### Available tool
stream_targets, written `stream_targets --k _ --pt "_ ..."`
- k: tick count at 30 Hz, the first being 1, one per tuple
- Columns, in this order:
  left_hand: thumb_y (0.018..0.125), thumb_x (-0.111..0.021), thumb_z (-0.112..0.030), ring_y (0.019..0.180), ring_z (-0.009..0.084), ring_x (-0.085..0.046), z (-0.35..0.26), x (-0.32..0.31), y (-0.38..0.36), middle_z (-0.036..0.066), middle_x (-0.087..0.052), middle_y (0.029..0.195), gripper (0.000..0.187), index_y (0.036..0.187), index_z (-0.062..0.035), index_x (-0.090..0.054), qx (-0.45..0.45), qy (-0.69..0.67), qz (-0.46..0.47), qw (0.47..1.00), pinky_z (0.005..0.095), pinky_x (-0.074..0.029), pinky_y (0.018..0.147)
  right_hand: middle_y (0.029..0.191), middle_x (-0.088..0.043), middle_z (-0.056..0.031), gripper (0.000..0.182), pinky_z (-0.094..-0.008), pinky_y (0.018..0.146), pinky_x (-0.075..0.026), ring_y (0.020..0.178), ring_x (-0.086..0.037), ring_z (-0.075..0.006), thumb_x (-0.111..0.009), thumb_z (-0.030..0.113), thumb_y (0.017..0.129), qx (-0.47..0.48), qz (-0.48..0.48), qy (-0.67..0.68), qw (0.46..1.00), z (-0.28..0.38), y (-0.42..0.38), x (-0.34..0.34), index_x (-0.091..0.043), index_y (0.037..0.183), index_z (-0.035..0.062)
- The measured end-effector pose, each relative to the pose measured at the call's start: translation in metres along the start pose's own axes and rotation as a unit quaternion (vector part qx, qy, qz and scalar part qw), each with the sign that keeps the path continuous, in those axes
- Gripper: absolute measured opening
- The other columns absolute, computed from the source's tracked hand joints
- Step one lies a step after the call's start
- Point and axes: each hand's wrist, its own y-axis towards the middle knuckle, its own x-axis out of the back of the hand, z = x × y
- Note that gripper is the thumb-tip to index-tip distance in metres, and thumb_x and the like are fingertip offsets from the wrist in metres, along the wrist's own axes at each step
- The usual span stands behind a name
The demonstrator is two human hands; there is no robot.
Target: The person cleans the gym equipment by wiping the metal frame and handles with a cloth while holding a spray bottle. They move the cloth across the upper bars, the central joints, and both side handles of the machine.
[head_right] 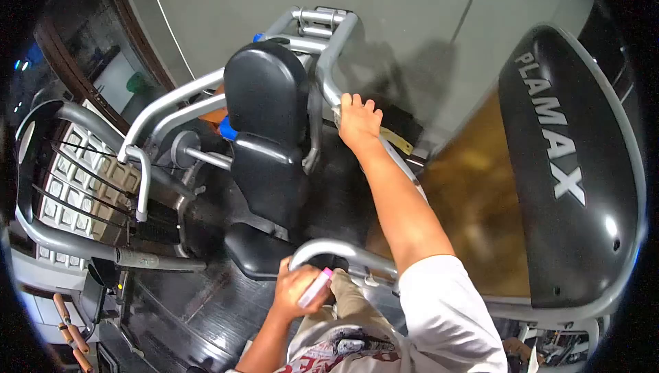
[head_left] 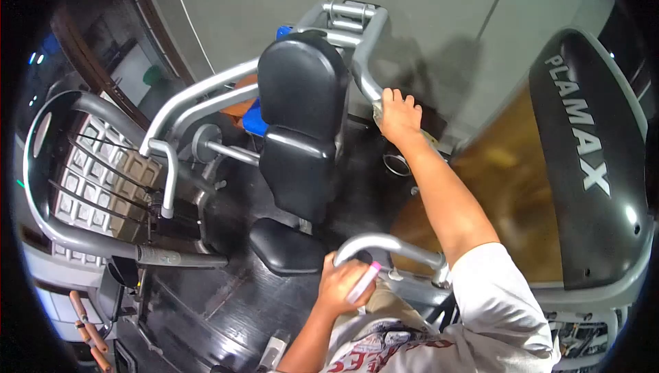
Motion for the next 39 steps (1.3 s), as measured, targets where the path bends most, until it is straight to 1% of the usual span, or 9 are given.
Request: stream_targets --k 2,7,13,16,23,27,31,32,39 --pt "0.065 -0.076 -0.011 0.074 0.0211 -0.068 0.001 0.000 -0.002 0.000 -0.068 0.079 0.023 0.086 -0.0180 -0.071 0.015 -0.002 0.007 1.000 0.0444 -0.043 0.088 0.128 -0.059 -0.0109 0.050 -0.0546 0.095 -0.048 0.120 -0.058 -0.0375 -0.074 0.016 0.082 -0.009 -0.015 0.027 0.999 0.007 0.028 -0.009 -0.051 0.126 0.0116" --pt "0.064 -0.076 -0.012 0.073 0.0229 -0.068 0.005 0.001 -0.003 0.002 -0.068 0.080 0.024 0.087 -0.0149 -0.070 0.028 -0.034 0.014 0.999 0.0430 -0.044 0.090 0.127 -0.058 -0.0146 0.056 -0.0561 0.096 -0.048 0.121 -0.058 -0.0387 -0.079 0.031 0.082 -0.019 0.000 0.072 0.997 0.013 0.040 -0.006 -0.052 0.126 0.0107" --pt "0.069 -0.074 -0.010 0.075 0.0240 -0.069 0.001 -0.003 -0.009 0.003 -0.069 0.080 0.017 0.084 -0.0129 -0.069 0.020 0.010 0.005 1.000 0.0434 -0.045 0.092 0.135 -0.054 -0.0184 0.058 -0.0553 0.100 -0.047 0.124 -0.055 -0.0415 -0.073 0.047 0.088 -0.082 0.070 0.103 0.989 -0.012 0.017 0.015 -0.052 0.135 0.0188" --pt "0.070 -0.073 -0.008 0.071 0.0244 -0.069 -0.003 -0.004 -0.007 0.003 -0.069 0.074 0.012 0.082 -0.0118 -0.069 0.009 0.006 -0.019 1.000 0.0416 -0.048 0.086 0.140 -0.053 -0.0194 0.064 -0.0536 0.104 -0.046 0.128 -0.053 -0.0420 -0.071 0.053 0.088 -0.120 0.135 0.101 0.978 -0.035 -0.009 0.029 -0.051 0.140 0.0208" --pt "0.073 -0.072 -0.009 0.074 0.0239 -0.070 -0.007 -0.002 -0.011 0.001 -0.071 0.077 0.014 0.087 -0.0104 -0.068 0.006 0.003 -0.008 1.000 0.0409 -0.047 0.082 0.141 -0.054 -0.0200 0.065 -0.0541 0.105 -0.044 0.129 -0.054 -0.0421 -0.068 0.056 0.090 -0.169 0.165 0.101 0.967 -0.078 -0.098 0.055 -0.049 0.142 0.0208" --pt "0.075 -0.073 -0.010 0.077 0.0266 -0.070 -0.009 -0.002 -0.013 0.004 -0.072 0.079 0.016 0.090 -0.0075 -0.069 0.000 -0.010 -0.019 1.000 0.0420 -0.047 0.084 0.137 -0.057 -0.0226 0.062 -0.0544 0.103 -0.046 0.127 -0.056 -0.0434 -0.063 0.058 0.093 -0.185 0.144 0.088 0.968 -0.104 -0.157 0.066 -0.050 0.137 0.0176" --pt "0.076 -0.075 -0.010 0.080 0.0289 -0.070 -0.008 -0.001 -0.016 0.006 -0.072 0.084 0.017 0.092 -0.0072 -0.070 -0.008 -0.012 -0.006 1.000 0.0436 -0.046 0.085 0.127 -0.061 -0.0255 0.054 -0.0555 0.099 -0.048 0.118 -0.062 -0.0456 -0.061 0.053 0.094 -0.204 0.100 0.101 0.969 -0.119 -0.219 0.070 -0.052 0.133 0.0157" --pt "0.077 -0.075 -0.011 0.080 0.0287 -0.070 -0.007 0.000 -0.017 0.005 -0.072 0.084 0.016 0.092 -0.0077 -0.070 -0.011 -0.009 -0.001 1.000 0.0434 -0.046 0.085 0.118 -0.065 -0.0257 0.053 -0.0564 0.095 -0.051 0.111 -0.065 -0.0461 -0.061 0.051 0.094 -0.204 0.071 0.104 0.971 -0.122 -0.234 0.067 -0.052 0.131 0.0141" --pt "0.077 -0.076 -0.011 0.078 0.0276 -0.069 -0.011 0.001 -0.016 0.005 -0.072 0.083 0.014 0.089 -0.0084 -0.069 0.002 0.012 0.019 1.000 0.0428 -0.045 0.084 0.113 -0.069 -0.0311 0.058 -0.0561 0.095 -0.050 0.112 -0.065 -0.0484 -0.055 0.057 0.095 -0.333 0.102 0.225 0.910 -0.113 -0.321 0.091 -0.052 0.125 0.0074"
